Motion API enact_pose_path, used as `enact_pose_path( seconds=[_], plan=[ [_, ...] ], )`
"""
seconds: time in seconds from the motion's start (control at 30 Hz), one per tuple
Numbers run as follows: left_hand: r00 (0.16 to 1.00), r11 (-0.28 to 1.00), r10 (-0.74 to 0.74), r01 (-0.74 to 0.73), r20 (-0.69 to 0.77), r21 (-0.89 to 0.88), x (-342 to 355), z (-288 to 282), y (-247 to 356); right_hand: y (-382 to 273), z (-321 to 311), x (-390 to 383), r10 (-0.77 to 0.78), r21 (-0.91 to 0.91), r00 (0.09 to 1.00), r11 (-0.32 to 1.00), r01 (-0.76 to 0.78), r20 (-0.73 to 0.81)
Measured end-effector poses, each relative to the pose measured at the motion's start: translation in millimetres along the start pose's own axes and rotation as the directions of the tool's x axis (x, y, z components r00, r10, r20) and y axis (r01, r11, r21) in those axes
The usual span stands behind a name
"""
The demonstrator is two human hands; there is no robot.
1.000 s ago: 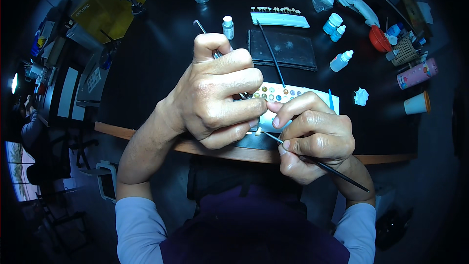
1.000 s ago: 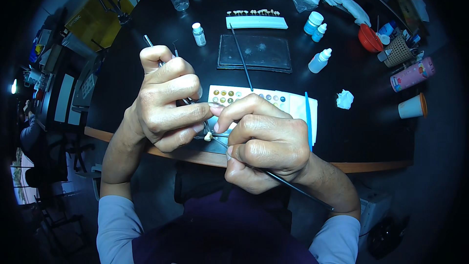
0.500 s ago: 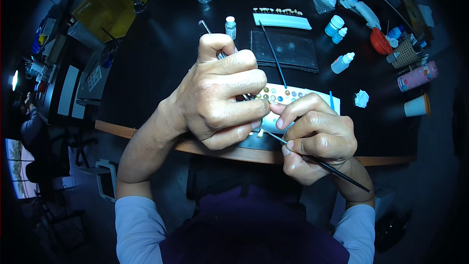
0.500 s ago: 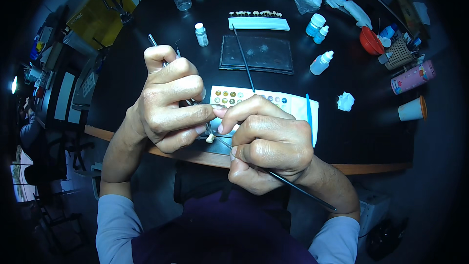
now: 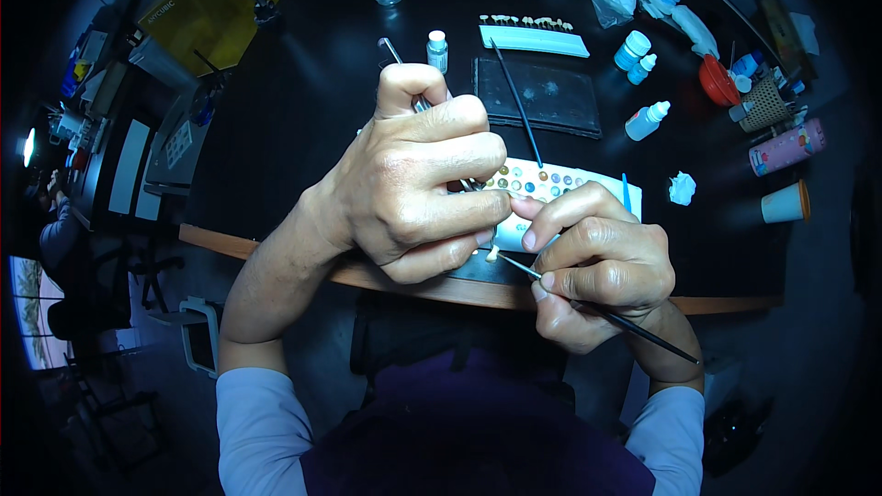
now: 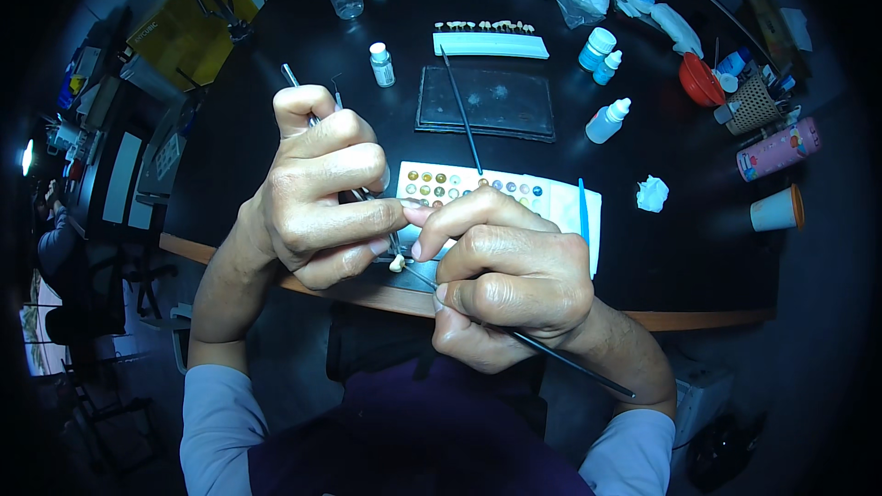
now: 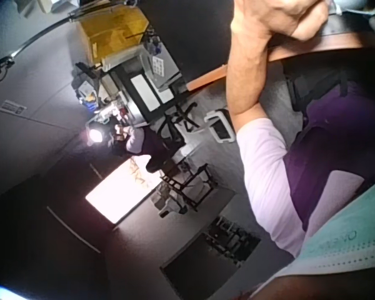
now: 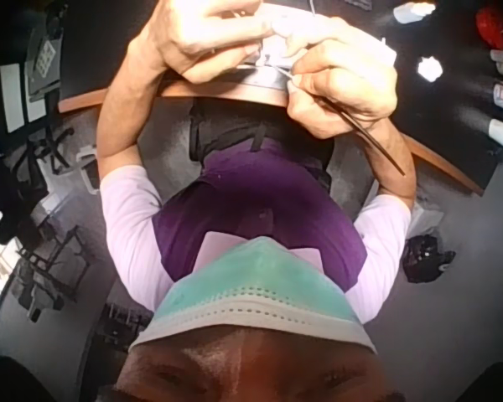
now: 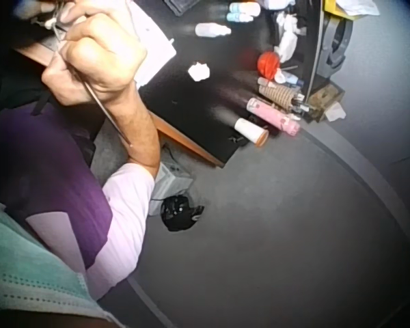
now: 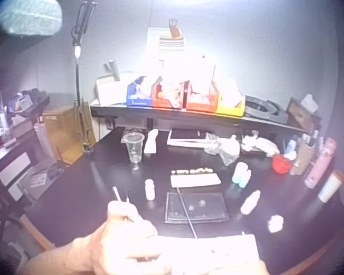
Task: The person applies a liquid glaze to a dental crown using a fine-tipped brush, dipping the brush into various colors on a ceramic palette and then painting the surface of the crown held in the other hand.
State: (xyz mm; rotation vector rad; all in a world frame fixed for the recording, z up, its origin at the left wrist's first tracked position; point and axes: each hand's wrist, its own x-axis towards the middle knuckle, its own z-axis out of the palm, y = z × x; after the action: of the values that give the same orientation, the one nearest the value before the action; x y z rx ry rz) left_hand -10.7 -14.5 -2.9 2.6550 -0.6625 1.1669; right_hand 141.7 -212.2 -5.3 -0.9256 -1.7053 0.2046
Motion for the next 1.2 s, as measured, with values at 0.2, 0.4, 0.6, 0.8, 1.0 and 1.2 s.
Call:
enact_pose_path(
  seconds=[0.2,0.4,0.6,0.8,1.0,1.2],
  plan=[
    [1.0,1.0,0.003,-0.003,-0.011,-0.009,0.4,1.0,-0.9,0.5,-0.6,0.2,-0.004,-0.008,1.0,1.0,0.004,0.01],
    [1.0,1.0,0.008,-0.008,-0.016,-0.011,-0.3,1.8,-1.1,-1.5,-0.7,0.8,0.001,-0.009,1.0,1.0,-0.001,0.006],
    [1.0,1.0,0.004,-0.004,-0.001,-0.013,0.1,1.2,-0.7,-0.6,1.3,1.4,-0.005,-0.026,1.0,1.0,0.005,-0.017],
    [1.0,1.0,0.017,-0.018,-0.018,-0.008,0.2,3.0,-1.8,-0.1,0.4,1.6,-0.003,-0.034,1.0,0.999,0.003,-0.003],
    [1.0,1.0,0.001,-0.001,-0.011,-0.011,-1.0,2.0,-0.8,0.6,0.9,0.8,0.0,-0.02,1.0,1.0,0.0,-0.009],
    [1.0,1.0,0.013,-0.013,-0.019,-0.013,-0.2,2.8,-1.3,0.7,1.0,0.7,-0.004,-0.018,1.0,1.0,0.003,-0.008]
  ],
)
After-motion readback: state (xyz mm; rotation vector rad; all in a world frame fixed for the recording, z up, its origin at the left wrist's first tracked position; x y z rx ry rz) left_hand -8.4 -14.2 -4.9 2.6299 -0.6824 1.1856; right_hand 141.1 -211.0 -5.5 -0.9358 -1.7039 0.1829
